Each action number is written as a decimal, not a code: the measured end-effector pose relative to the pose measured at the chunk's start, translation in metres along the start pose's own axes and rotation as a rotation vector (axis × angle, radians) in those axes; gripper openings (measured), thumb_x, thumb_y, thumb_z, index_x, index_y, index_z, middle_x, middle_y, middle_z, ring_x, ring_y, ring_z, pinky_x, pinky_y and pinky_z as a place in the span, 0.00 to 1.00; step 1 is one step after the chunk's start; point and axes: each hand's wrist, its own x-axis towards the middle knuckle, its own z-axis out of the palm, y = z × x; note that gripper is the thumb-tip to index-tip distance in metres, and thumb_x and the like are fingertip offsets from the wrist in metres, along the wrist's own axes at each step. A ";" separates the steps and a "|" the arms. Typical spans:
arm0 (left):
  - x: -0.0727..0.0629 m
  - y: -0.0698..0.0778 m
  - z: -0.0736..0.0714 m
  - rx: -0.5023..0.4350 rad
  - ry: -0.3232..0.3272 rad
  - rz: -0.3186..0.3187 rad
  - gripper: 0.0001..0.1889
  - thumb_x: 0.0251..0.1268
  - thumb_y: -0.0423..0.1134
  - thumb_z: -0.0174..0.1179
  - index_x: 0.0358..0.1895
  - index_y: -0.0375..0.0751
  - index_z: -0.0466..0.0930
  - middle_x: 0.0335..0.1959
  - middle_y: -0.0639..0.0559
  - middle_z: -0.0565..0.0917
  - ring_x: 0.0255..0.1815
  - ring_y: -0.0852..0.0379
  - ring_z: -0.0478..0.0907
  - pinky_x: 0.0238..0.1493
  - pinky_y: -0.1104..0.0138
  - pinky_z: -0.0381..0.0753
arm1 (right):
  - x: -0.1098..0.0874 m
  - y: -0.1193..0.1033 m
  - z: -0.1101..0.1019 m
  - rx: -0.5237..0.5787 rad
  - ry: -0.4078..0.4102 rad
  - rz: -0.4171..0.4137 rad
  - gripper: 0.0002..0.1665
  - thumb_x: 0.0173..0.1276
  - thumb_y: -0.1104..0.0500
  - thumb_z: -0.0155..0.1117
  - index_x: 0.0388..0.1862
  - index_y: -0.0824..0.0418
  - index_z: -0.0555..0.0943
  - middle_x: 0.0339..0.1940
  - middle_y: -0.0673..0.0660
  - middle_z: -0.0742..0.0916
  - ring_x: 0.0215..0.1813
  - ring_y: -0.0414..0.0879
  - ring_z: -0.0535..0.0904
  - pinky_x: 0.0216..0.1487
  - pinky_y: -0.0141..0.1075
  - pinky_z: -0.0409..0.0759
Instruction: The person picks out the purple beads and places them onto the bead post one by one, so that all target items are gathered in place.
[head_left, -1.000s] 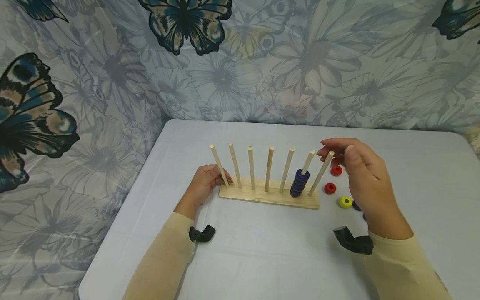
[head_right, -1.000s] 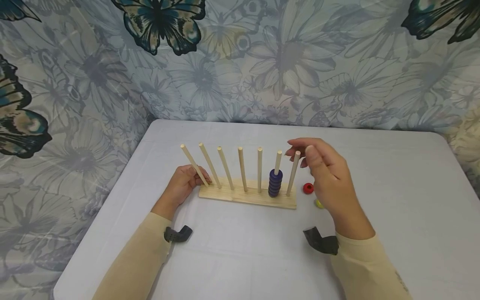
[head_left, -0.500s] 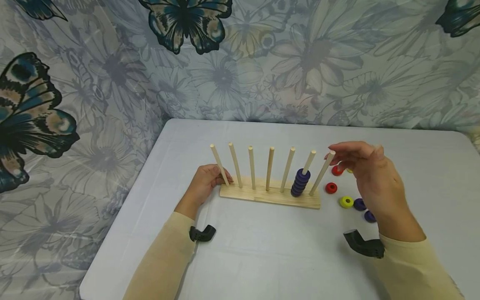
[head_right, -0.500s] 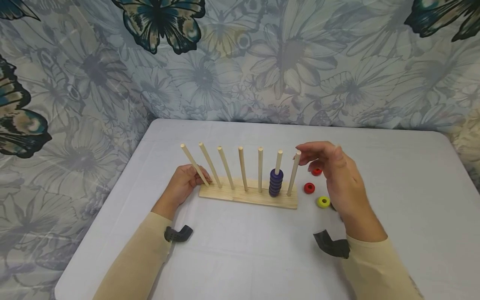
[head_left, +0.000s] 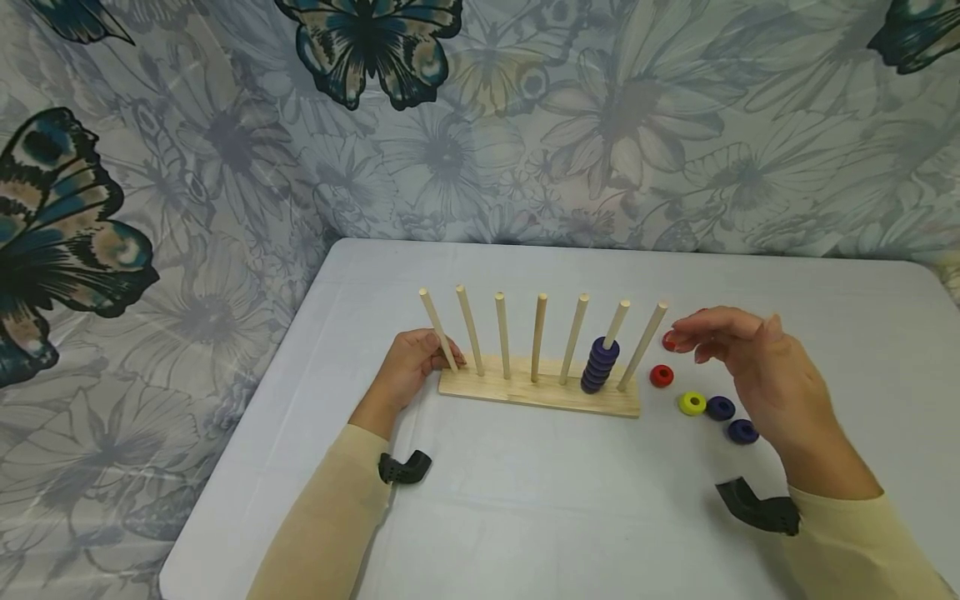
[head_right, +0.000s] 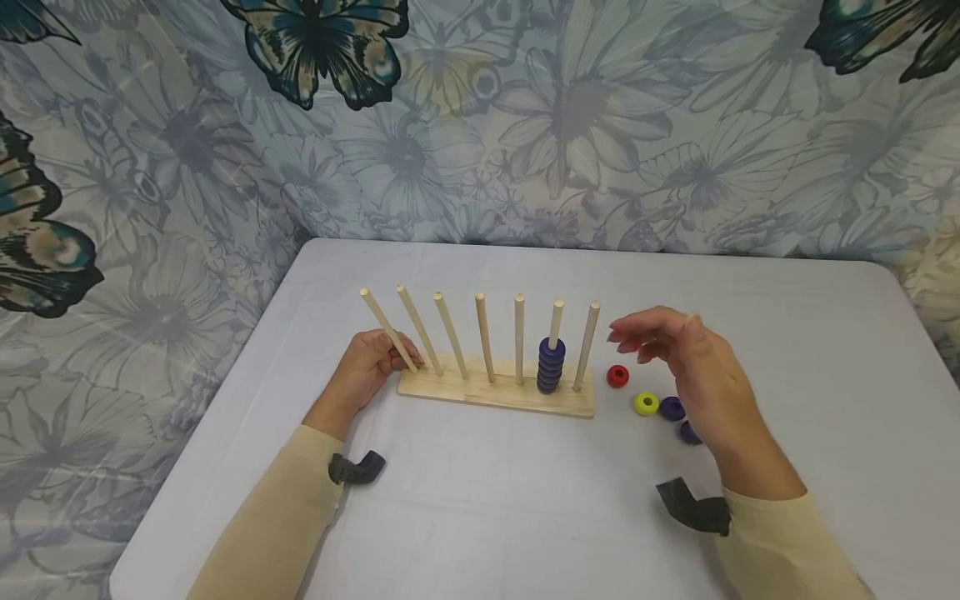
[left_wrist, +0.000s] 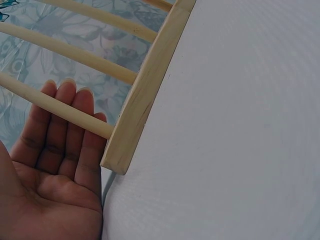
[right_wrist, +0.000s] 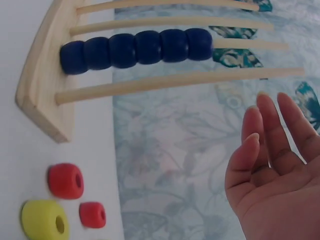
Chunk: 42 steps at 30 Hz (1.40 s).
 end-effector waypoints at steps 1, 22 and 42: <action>0.000 0.000 0.000 0.000 0.000 -0.001 0.48 0.65 0.72 0.65 0.40 0.15 0.83 0.36 0.48 0.91 0.41 0.54 0.90 0.47 0.63 0.90 | -0.002 0.000 -0.002 0.007 -0.006 -0.001 0.37 0.95 0.55 0.25 0.64 0.84 0.76 0.57 0.67 0.87 0.62 0.55 0.82 0.57 0.36 0.74; -0.001 -0.002 0.000 -0.016 -0.003 0.008 0.34 0.67 0.72 0.64 0.37 0.39 0.91 0.36 0.48 0.91 0.41 0.55 0.90 0.47 0.63 0.89 | -0.052 0.010 -0.048 -0.140 0.123 0.238 0.32 0.95 0.55 0.31 0.70 0.80 0.74 0.58 0.64 0.87 0.59 0.52 0.79 0.55 0.36 0.76; -0.001 0.000 0.001 -0.013 -0.004 0.014 0.50 0.68 0.71 0.64 0.42 0.10 0.79 0.36 0.49 0.91 0.41 0.55 0.90 0.47 0.64 0.89 | -0.090 0.028 -0.076 -0.702 0.129 0.622 0.26 0.80 0.65 0.69 0.72 0.67 0.76 0.55 0.44 0.87 0.53 0.34 0.82 0.50 0.20 0.79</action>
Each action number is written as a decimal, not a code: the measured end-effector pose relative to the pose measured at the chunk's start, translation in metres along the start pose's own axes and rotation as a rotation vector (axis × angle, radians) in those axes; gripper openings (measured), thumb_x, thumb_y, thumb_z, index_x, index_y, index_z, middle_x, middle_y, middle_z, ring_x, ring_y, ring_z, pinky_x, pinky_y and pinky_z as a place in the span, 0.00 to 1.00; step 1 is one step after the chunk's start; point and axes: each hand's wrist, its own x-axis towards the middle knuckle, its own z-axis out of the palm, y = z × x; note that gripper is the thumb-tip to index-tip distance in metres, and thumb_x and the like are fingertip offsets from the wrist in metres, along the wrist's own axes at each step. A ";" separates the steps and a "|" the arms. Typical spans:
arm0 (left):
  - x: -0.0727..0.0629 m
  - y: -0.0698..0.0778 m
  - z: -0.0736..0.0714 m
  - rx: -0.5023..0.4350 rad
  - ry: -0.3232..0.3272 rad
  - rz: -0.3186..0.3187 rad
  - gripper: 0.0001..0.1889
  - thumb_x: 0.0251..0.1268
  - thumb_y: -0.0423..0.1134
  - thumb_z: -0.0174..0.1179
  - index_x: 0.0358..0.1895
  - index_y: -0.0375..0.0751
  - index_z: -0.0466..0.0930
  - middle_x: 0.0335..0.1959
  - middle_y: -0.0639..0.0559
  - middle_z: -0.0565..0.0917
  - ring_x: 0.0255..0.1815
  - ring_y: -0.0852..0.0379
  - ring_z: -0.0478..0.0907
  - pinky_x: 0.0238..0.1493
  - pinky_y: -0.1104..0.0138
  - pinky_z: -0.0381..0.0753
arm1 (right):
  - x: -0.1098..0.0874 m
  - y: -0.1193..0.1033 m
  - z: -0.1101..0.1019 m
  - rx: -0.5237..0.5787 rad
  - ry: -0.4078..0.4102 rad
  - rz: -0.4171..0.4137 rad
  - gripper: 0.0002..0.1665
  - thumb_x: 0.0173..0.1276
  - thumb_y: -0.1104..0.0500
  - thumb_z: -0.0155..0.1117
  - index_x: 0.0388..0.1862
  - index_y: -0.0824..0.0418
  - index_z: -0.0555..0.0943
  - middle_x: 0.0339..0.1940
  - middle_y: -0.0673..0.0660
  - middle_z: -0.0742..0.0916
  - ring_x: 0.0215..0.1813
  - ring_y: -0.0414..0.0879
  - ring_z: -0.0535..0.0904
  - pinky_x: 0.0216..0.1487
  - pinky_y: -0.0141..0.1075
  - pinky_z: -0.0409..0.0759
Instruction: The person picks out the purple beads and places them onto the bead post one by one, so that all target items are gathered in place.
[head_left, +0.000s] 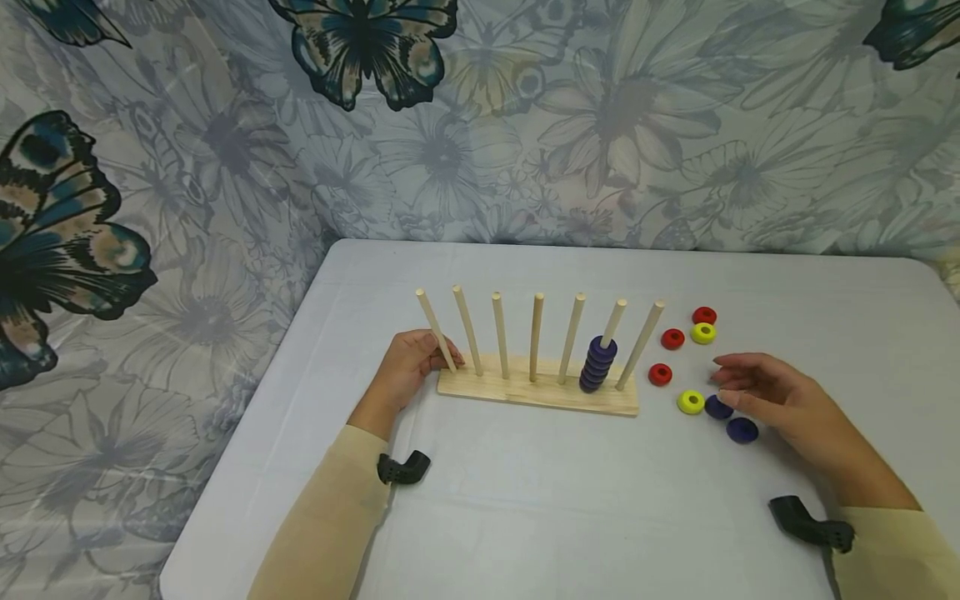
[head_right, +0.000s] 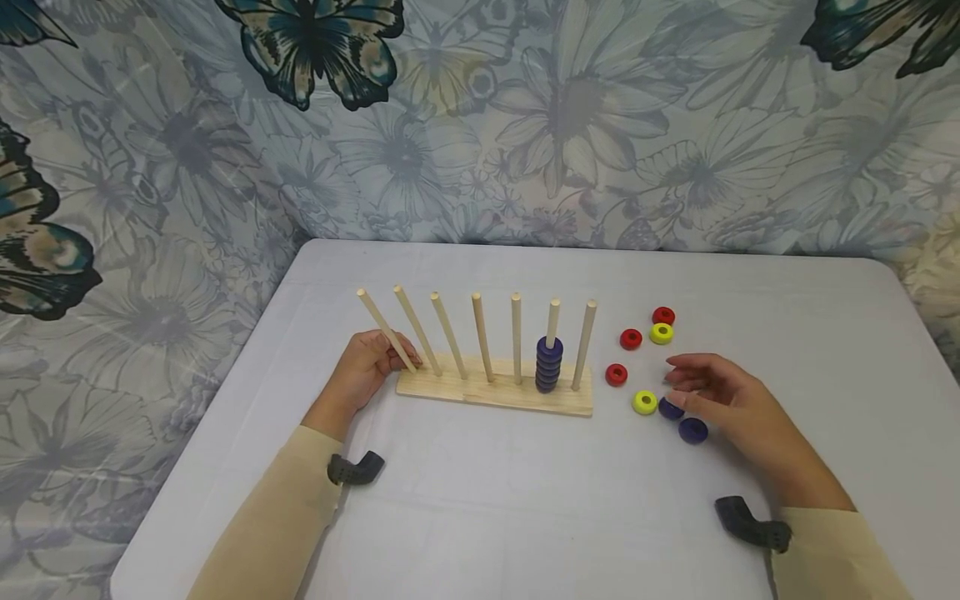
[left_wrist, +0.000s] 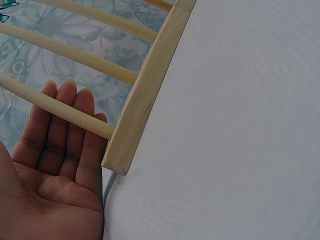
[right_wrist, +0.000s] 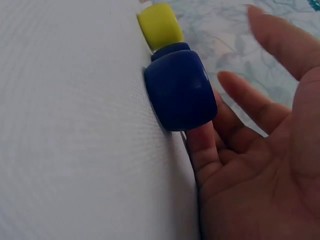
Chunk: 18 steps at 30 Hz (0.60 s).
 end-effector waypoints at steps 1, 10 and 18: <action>0.000 0.000 0.000 0.001 0.000 -0.001 0.50 0.67 0.71 0.64 0.42 0.10 0.78 0.36 0.49 0.91 0.41 0.55 0.90 0.47 0.64 0.89 | 0.000 0.001 0.000 -0.007 0.002 0.009 0.27 0.79 0.65 0.72 0.72 0.66 0.76 0.56 0.44 0.87 0.53 0.34 0.82 0.50 0.20 0.78; 0.001 -0.001 0.000 0.007 0.003 -0.006 0.47 0.67 0.71 0.64 0.40 0.16 0.83 0.36 0.48 0.91 0.40 0.55 0.90 0.47 0.64 0.89 | 0.001 0.004 0.001 -0.124 -0.015 0.016 0.27 0.76 0.61 0.77 0.69 0.65 0.80 0.60 0.51 0.86 0.49 0.35 0.82 0.46 0.21 0.80; 0.000 0.001 0.000 0.006 0.004 -0.007 0.51 0.66 0.72 0.64 0.42 0.10 0.79 0.36 0.48 0.91 0.40 0.55 0.90 0.47 0.64 0.89 | 0.000 0.004 0.001 -0.204 0.058 0.044 0.21 0.79 0.57 0.74 0.65 0.63 0.84 0.56 0.48 0.86 0.46 0.30 0.82 0.44 0.19 0.77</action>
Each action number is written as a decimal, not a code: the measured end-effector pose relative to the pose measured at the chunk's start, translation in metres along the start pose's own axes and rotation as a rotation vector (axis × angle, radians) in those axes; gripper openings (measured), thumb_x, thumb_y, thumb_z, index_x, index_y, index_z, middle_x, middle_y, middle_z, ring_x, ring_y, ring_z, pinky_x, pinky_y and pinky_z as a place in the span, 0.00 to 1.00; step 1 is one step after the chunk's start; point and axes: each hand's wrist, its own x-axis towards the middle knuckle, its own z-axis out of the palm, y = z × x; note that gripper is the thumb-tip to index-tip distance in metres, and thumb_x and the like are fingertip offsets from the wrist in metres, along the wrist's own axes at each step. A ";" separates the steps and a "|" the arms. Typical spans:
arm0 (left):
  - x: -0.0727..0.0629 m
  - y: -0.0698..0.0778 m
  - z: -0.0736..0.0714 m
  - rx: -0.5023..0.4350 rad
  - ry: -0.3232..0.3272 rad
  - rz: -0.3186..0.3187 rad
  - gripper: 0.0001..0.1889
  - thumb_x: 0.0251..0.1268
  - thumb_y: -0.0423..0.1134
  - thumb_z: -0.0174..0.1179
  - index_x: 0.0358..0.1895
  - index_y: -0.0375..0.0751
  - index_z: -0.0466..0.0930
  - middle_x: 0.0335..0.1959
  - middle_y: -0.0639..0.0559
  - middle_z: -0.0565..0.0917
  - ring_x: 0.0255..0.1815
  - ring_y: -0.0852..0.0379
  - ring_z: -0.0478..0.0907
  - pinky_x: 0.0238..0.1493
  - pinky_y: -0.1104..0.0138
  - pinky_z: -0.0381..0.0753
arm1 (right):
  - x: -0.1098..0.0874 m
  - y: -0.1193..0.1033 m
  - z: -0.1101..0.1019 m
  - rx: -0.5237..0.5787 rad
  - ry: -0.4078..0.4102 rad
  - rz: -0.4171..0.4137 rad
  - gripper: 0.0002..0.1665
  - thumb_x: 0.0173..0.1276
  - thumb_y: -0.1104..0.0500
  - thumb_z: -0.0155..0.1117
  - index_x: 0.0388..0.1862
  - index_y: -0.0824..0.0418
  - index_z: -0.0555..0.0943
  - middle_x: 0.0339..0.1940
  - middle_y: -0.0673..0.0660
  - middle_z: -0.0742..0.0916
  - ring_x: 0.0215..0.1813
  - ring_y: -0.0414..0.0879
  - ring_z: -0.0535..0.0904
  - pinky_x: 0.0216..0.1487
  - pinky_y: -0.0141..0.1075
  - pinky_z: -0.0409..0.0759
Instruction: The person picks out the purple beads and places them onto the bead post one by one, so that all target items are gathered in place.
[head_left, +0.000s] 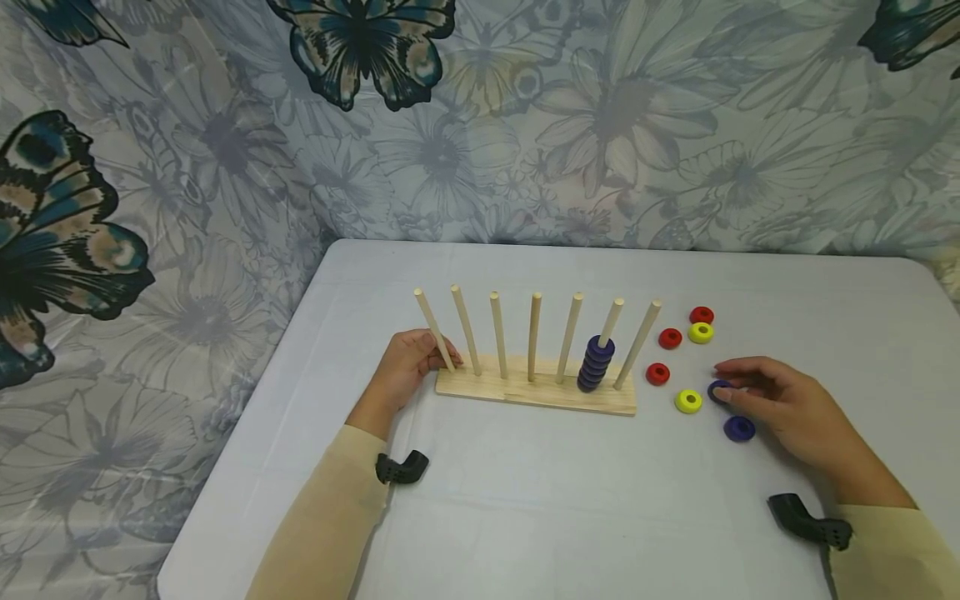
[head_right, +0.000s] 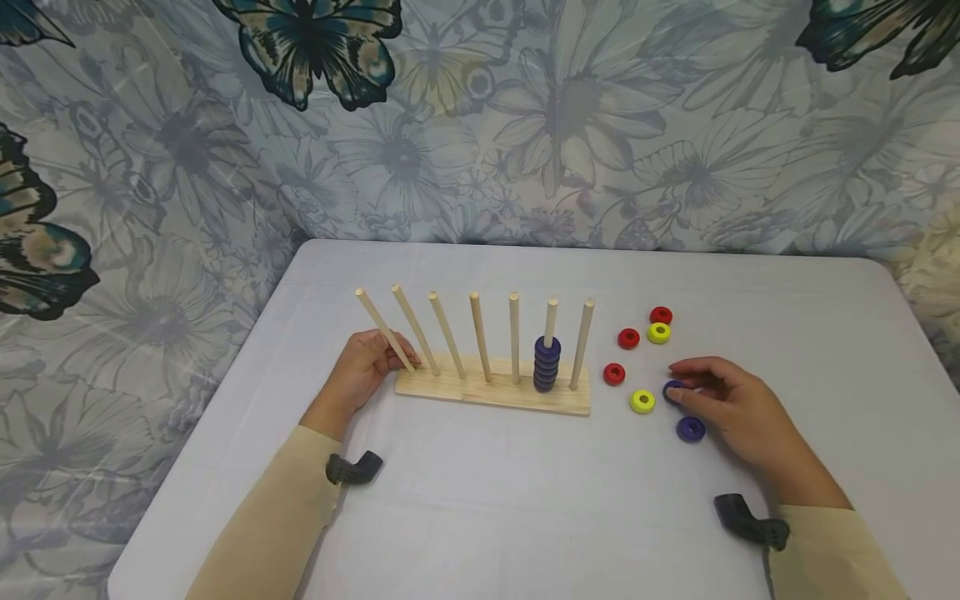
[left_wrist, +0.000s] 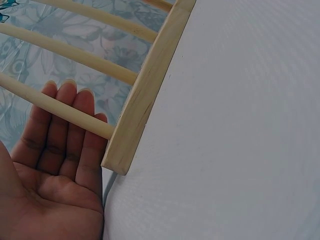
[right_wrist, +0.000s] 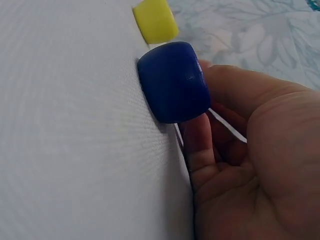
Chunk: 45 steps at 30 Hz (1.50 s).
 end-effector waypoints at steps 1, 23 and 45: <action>0.000 0.000 0.000 0.000 0.000 0.001 0.50 0.66 0.72 0.64 0.41 0.11 0.80 0.36 0.48 0.91 0.40 0.55 0.90 0.47 0.64 0.90 | 0.000 0.000 0.000 -0.001 0.003 -0.002 0.20 0.79 0.57 0.74 0.65 0.63 0.84 0.56 0.47 0.86 0.46 0.30 0.82 0.44 0.19 0.77; 0.001 -0.005 -0.002 -0.017 -0.012 0.023 0.48 0.69 0.69 0.64 0.42 0.11 0.80 0.36 0.48 0.91 0.40 0.55 0.90 0.46 0.64 0.90 | 0.001 -0.001 0.006 -0.093 0.023 0.026 0.23 0.76 0.59 0.77 0.66 0.63 0.83 0.61 0.64 0.83 0.43 0.38 0.75 0.39 0.19 0.74; 0.001 -0.004 -0.003 -0.027 -0.004 0.003 0.34 0.66 0.71 0.66 0.38 0.36 0.91 0.36 0.47 0.91 0.41 0.54 0.90 0.47 0.63 0.90 | -0.002 -0.012 0.003 -0.078 0.066 0.078 0.26 0.79 0.56 0.74 0.71 0.62 0.81 0.61 0.64 0.83 0.46 0.32 0.77 0.40 0.19 0.74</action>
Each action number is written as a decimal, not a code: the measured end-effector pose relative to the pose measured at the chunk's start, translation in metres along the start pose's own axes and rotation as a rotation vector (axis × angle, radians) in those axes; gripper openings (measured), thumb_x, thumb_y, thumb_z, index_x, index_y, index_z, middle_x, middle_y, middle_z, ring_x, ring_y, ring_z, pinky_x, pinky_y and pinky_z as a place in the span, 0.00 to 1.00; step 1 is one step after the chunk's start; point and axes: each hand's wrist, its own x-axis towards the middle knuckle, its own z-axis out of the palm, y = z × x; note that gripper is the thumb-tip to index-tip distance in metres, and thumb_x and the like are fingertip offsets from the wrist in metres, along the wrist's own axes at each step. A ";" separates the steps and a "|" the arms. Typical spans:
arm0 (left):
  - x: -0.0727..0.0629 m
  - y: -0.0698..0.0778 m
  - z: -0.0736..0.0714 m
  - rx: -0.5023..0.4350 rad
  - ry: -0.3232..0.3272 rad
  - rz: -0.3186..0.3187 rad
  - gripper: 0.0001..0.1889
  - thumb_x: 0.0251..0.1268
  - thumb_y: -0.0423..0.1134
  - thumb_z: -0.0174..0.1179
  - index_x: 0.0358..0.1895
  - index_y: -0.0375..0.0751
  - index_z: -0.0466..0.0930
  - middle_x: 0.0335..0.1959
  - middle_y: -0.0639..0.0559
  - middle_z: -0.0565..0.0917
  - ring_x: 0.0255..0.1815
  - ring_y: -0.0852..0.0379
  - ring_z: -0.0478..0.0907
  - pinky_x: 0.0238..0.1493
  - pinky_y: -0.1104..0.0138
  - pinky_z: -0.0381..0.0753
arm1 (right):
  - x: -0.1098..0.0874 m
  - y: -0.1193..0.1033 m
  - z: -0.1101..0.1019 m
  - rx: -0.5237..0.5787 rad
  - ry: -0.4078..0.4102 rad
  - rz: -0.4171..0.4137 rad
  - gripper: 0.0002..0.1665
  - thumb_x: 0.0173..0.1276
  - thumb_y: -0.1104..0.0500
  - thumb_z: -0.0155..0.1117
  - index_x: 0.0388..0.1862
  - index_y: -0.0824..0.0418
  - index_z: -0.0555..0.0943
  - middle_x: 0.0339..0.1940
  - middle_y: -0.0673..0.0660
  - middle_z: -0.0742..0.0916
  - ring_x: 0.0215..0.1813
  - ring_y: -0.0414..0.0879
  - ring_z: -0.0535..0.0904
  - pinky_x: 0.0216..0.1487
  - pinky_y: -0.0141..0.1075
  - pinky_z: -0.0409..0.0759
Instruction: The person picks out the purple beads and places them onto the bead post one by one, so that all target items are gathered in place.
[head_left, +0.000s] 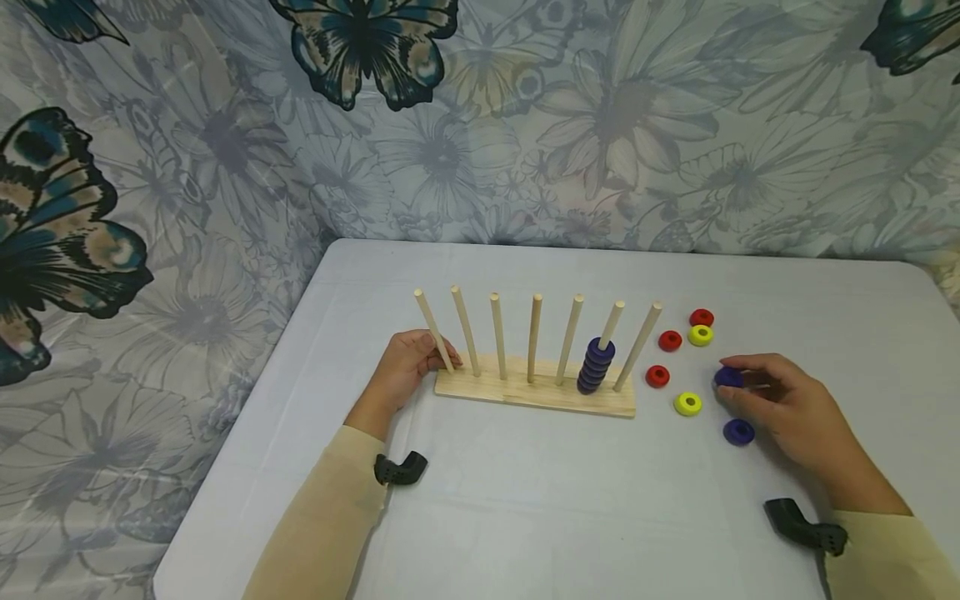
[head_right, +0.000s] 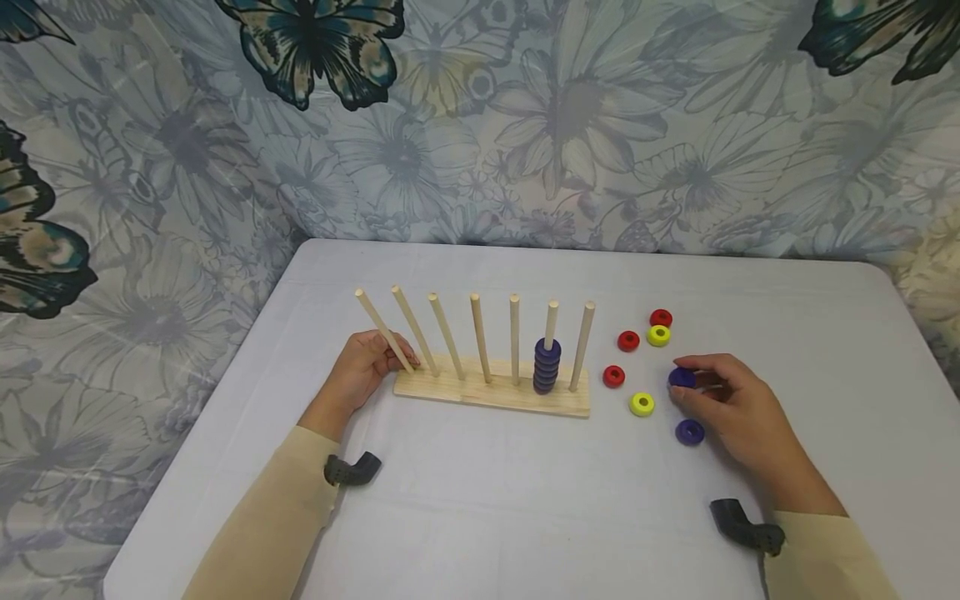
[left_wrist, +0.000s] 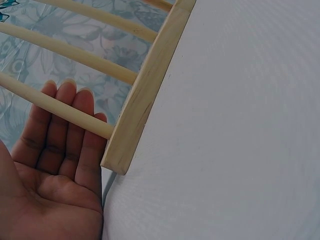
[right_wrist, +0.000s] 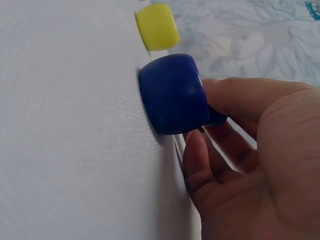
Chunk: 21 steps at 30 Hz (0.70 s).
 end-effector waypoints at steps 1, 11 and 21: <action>0.000 -0.001 0.000 -0.003 0.000 0.000 0.33 0.66 0.70 0.66 0.38 0.37 0.92 0.36 0.47 0.91 0.41 0.54 0.90 0.47 0.63 0.90 | 0.000 -0.001 0.000 0.002 0.003 0.000 0.26 0.79 0.57 0.74 0.71 0.62 0.81 0.61 0.63 0.83 0.46 0.31 0.76 0.40 0.18 0.74; 0.000 0.000 0.000 -0.018 -0.003 0.000 0.36 0.66 0.70 0.67 0.38 0.32 0.90 0.36 0.47 0.91 0.40 0.55 0.90 0.47 0.63 0.90 | 0.000 -0.007 0.000 0.058 0.047 -0.098 0.24 0.75 0.70 0.74 0.68 0.65 0.81 0.60 0.58 0.81 0.50 0.25 0.74 0.47 0.12 0.73; 0.000 0.000 0.000 0.007 -0.002 0.003 0.44 0.66 0.71 0.66 0.40 0.20 0.85 0.36 0.47 0.91 0.40 0.54 0.90 0.47 0.63 0.90 | -0.002 -0.018 0.001 0.126 0.113 -0.242 0.26 0.67 0.79 0.74 0.62 0.69 0.82 0.54 0.47 0.82 0.47 0.30 0.78 0.50 0.14 0.76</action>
